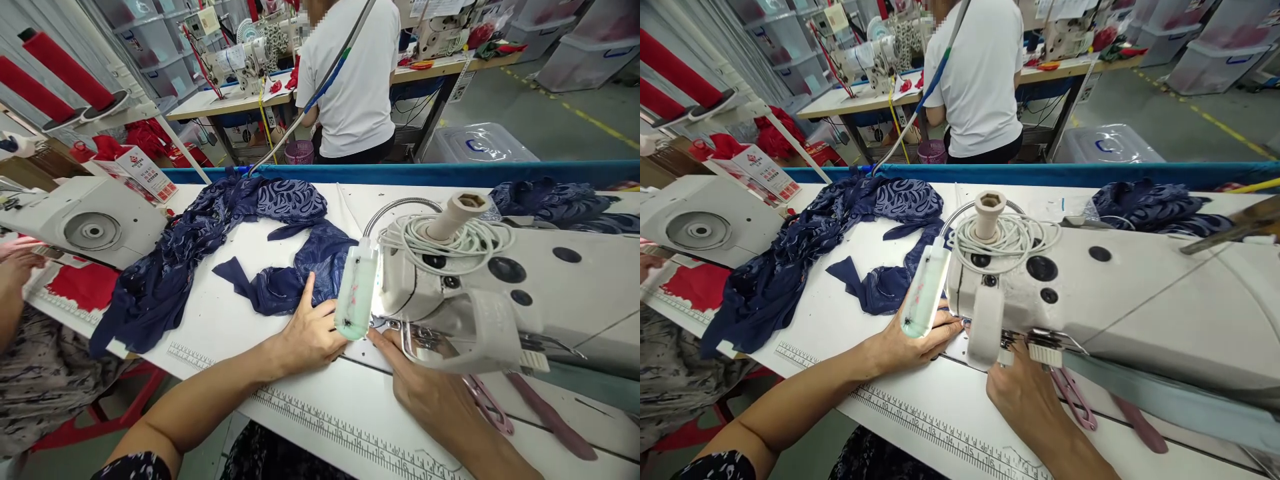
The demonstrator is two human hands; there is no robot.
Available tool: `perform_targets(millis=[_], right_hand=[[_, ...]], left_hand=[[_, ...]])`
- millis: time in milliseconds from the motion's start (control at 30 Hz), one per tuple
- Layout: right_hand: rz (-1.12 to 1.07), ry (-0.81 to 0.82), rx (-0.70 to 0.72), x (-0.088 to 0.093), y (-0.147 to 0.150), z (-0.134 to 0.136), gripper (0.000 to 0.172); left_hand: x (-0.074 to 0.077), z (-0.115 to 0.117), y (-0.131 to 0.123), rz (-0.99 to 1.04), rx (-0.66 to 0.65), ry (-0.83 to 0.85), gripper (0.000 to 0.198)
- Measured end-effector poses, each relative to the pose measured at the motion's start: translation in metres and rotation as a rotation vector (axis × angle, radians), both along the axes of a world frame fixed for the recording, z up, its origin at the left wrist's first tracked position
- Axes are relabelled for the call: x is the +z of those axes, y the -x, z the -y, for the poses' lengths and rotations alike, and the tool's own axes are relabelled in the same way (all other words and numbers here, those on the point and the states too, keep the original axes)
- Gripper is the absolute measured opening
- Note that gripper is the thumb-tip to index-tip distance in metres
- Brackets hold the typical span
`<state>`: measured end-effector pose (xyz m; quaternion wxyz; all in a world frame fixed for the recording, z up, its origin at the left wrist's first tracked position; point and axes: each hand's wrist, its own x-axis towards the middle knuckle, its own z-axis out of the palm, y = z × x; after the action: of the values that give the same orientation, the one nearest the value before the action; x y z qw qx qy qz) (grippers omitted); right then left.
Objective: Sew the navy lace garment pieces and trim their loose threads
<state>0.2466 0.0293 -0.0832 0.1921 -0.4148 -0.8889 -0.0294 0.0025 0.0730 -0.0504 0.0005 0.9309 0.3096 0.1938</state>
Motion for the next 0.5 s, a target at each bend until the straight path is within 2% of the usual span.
perform_targets(millis=[300, 500], right_hand=[[-0.036, -0.036, -0.053, 0.0060, 0.0019, -0.0032, 0.048], [0.051, -0.144, -0.039, 0.0049, 0.0019, -0.0026, 0.039]], left_hand=[[0.0011, -0.0011, -0.0010, 0.001, 0.032, 0.002, 0.017], [0.0013, 0.0004, -0.0023, 0.009, 0.036, -0.017, 0.016]])
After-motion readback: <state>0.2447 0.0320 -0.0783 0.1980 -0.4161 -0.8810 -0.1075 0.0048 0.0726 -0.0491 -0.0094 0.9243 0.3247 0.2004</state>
